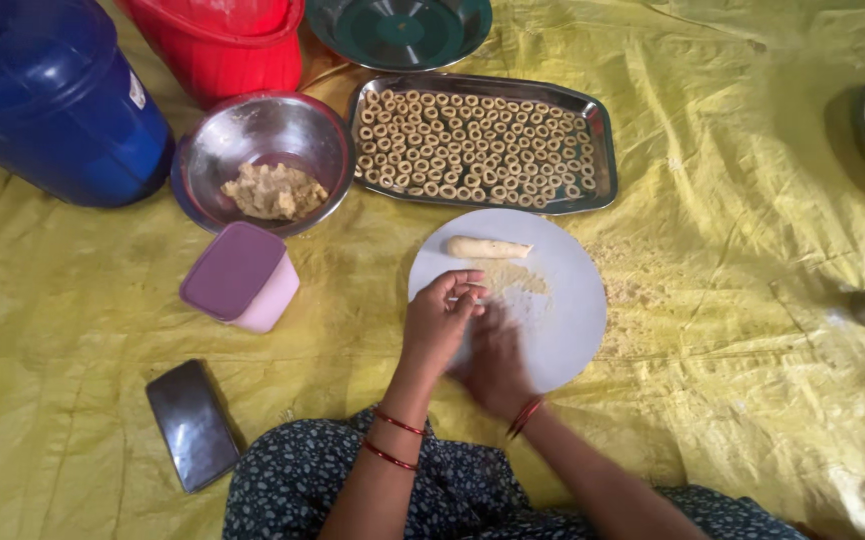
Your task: The person rolls a small piece of dough into a thin rope on a white plate, then coils it into a spiral shape and places it on a metal tray. This process is repeated multiple times throughout the clip.
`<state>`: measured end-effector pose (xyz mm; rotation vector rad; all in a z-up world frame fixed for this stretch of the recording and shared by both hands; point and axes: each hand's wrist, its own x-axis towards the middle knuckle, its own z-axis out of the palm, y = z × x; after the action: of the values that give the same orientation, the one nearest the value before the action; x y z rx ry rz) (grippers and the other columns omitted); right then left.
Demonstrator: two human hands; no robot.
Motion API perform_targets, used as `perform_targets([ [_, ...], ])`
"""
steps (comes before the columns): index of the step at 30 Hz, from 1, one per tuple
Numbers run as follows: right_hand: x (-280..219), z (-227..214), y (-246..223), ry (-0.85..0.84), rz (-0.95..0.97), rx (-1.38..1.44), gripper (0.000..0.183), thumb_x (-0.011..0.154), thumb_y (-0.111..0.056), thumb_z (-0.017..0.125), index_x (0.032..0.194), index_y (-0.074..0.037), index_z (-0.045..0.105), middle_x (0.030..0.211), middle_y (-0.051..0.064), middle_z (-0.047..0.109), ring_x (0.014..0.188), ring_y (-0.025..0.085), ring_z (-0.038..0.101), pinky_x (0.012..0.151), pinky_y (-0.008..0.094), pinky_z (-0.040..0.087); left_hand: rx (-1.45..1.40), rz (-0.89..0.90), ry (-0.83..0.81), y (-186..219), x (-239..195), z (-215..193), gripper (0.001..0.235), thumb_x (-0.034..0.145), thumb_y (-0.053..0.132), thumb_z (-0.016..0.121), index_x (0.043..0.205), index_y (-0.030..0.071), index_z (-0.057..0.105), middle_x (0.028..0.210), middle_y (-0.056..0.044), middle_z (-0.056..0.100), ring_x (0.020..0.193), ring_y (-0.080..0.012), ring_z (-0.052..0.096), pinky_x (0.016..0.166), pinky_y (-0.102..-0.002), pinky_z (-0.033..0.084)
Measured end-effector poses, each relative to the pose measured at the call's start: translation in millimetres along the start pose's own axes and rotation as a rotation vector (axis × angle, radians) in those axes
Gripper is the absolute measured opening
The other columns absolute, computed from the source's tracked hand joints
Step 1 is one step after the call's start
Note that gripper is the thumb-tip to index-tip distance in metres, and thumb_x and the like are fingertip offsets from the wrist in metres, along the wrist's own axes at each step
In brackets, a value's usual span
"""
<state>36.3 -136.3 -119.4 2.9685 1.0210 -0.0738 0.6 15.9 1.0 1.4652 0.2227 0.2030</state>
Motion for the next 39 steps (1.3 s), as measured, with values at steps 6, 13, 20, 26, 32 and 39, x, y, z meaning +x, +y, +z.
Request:
perform_targets([
  [6,10.6,-15.7,22.3,-0.049,0.279,-0.173,0.093,0.094,-0.071,0.049,0.155,-0.005,0.025,0.163,0.033,0.013,0.153,0.05,0.009,0.118,0.067,0.015,0.029,0.006,0.007,4.4,-3.2,-3.1,0.023,0.098,0.005,0.059,0.119,0.002,0.069,0.1,-0.009,0.079,0.08,-0.014,0.075,0.075,-0.026,0.06],
  [13,-0.2,-12.6,-1.2,-0.137,0.212,0.041,0.096,0.093,-0.071,0.043,0.157,-0.002,0.025,0.165,0.029,0.012,0.154,0.048,0.008,0.12,0.068,0.013,0.031,-0.008,0.006,-4.1,-2.8,-2.0,0.032,0.099,0.007,0.058,0.129,0.0,0.063,0.103,-0.01,0.079,0.082,-0.0151,0.076,0.076,-0.027,0.06],
  [20,5.0,-2.6,-9.6,0.072,0.072,-0.234,0.087,0.092,-0.048,0.061,0.153,0.009,0.033,0.164,0.027,0.026,0.159,0.042,0.015,0.125,0.051,0.021,-0.078,-0.064,0.047,-6.3,5.0,-2.4,0.051,0.101,0.014,0.056,0.148,0.003,0.038,0.101,-0.011,0.078,0.08,-0.0148,0.075,0.072,-0.027,0.056],
  [26,19.5,15.9,17.6,0.202,0.21,0.1,0.078,0.088,-0.048,0.06,0.145,0.004,0.047,0.159,0.03,0.031,0.151,0.046,0.02,0.122,0.06,0.017,-0.155,-0.087,0.014,-11.9,3.5,-5.5,0.052,0.101,0.016,0.056,0.149,0.004,0.04,0.101,-0.01,0.077,0.077,-0.0131,0.072,0.065,-0.024,0.05],
  [32,13.6,-35.9,3.6,0.042,0.198,0.03,0.08,0.086,-0.051,0.06,0.141,0.005,0.049,0.158,0.032,0.029,0.153,0.049,0.014,0.125,0.058,0.012,-0.147,-0.079,0.015,-13.0,6.6,-5.4,0.047,0.102,0.017,0.056,0.146,0.004,0.045,0.101,-0.009,0.078,0.078,-0.0117,0.072,0.065,-0.023,0.049],
  [39,17.7,-24.6,-3.4,-0.166,0.261,-0.031,0.094,0.098,-0.055,0.052,0.154,0.012,0.016,0.164,0.034,0.01,0.154,0.047,0.005,0.123,0.056,0.007,-0.102,-0.101,0.008,-8.5,-2.8,-4.0,0.046,0.102,0.02,0.058,0.145,0.005,0.048,0.098,-0.007,0.078,0.078,-0.0109,0.073,0.065,-0.022,0.05],
])
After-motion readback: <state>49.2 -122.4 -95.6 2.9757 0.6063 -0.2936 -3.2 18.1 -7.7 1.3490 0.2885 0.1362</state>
